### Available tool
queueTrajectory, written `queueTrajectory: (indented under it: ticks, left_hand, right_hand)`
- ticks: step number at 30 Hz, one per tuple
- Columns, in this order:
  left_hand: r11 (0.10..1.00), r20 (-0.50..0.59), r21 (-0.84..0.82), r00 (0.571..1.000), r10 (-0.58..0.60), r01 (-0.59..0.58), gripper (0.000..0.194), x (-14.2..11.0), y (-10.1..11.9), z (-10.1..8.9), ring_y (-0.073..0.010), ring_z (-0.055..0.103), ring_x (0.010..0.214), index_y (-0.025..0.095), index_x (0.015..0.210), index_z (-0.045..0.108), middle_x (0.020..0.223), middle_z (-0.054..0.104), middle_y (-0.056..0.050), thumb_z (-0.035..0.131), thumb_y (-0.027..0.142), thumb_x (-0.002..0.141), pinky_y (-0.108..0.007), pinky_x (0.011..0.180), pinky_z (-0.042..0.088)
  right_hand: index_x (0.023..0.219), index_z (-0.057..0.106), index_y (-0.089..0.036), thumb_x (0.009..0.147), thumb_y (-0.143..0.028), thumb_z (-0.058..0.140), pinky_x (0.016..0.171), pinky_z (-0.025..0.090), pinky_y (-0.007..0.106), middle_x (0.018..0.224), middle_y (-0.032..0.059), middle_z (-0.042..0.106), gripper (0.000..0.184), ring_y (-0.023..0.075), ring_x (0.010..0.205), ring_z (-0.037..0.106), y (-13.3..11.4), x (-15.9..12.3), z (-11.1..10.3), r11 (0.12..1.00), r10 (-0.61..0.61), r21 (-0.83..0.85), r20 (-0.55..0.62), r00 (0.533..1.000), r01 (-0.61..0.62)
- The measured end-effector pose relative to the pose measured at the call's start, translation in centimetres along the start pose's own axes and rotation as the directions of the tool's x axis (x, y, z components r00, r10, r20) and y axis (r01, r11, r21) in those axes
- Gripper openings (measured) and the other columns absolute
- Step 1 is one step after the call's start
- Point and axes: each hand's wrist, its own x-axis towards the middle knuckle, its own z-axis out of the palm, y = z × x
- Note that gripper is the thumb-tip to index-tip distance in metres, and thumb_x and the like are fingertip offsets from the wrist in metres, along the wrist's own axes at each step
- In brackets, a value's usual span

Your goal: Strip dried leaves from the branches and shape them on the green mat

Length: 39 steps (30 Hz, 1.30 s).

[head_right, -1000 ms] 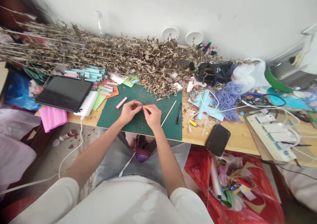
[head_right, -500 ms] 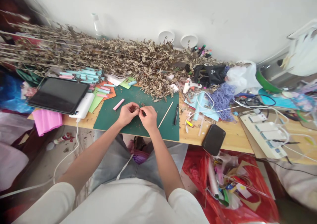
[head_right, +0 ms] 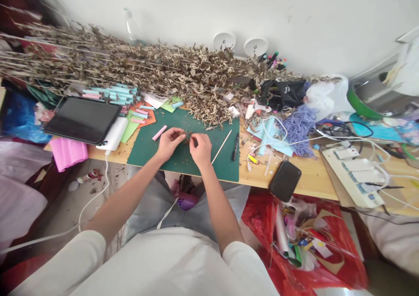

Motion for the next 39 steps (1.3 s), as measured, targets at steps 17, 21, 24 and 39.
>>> queueTrajectory:
  ticks: [17,21,24,39]
  left_hand:
    - [1.0,0.033,0.019,0.999,-0.02,0.019,0.034,-0.08,0.11,0.12,-0.0189,0.068,0.082,0.014,0.091,0.07,0.09,0.073,-0.007,0.079,0.04,0.072,-0.038,0.084,0.057]
    - [0.999,0.059,0.025,0.997,-0.045,0.043,0.034,-0.11,0.08,0.08,-0.0191,0.069,0.08,0.014,0.092,0.073,0.091,0.074,-0.008,0.079,0.041,0.072,-0.039,0.085,0.058]
    - [0.998,0.055,0.036,0.998,-0.044,0.042,0.033,-0.11,-0.07,0.07,-0.019,0.069,0.081,0.014,0.091,0.074,0.091,0.075,-0.008,0.079,0.039,0.071,-0.038,0.085,0.057]
    - [0.999,0.013,0.009,0.999,-0.052,0.052,0.033,0.1,-0.08,-0.18,-0.0194,0.068,0.087,0.015,0.092,0.073,0.092,0.074,-0.007,0.081,0.039,0.07,-0.038,0.09,0.055]
  right_hand:
    - [0.11,0.066,-0.021,0.092,-0.027,0.056,0.088,0.054,0.042,0.101,0.0092,0.072,0.021,0.0232,0.096,0.063,-0.38,-0.09,-0.2,0.996,-0.072,0.049,-0.021,0.997,0.073]
    - [0.103,0.07,-0.023,0.094,-0.026,0.053,0.088,0.055,0.039,0.099,0.0075,0.073,0.019,0.021,0.094,0.066,-0.49,0.06,-0.24,0.994,-0.083,0.068,-0.017,0.996,0.084]
    - [0.094,0.071,-0.023,0.095,-0.026,0.053,0.084,0.056,0.036,0.093,0.0063,0.073,0.018,0.0195,0.089,0.066,-0.41,0.04,-0.07,0.995,-0.08,0.064,-0.014,0.997,0.08]
    - [0.09,0.066,-0.021,0.091,-0.021,0.053,0.081,0.053,0.039,0.088,0.0086,0.071,0.013,0.0229,0.086,0.063,0.1,-0.12,0.04,1.0,-0.009,-0.02,-0.069,0.998,0.007]
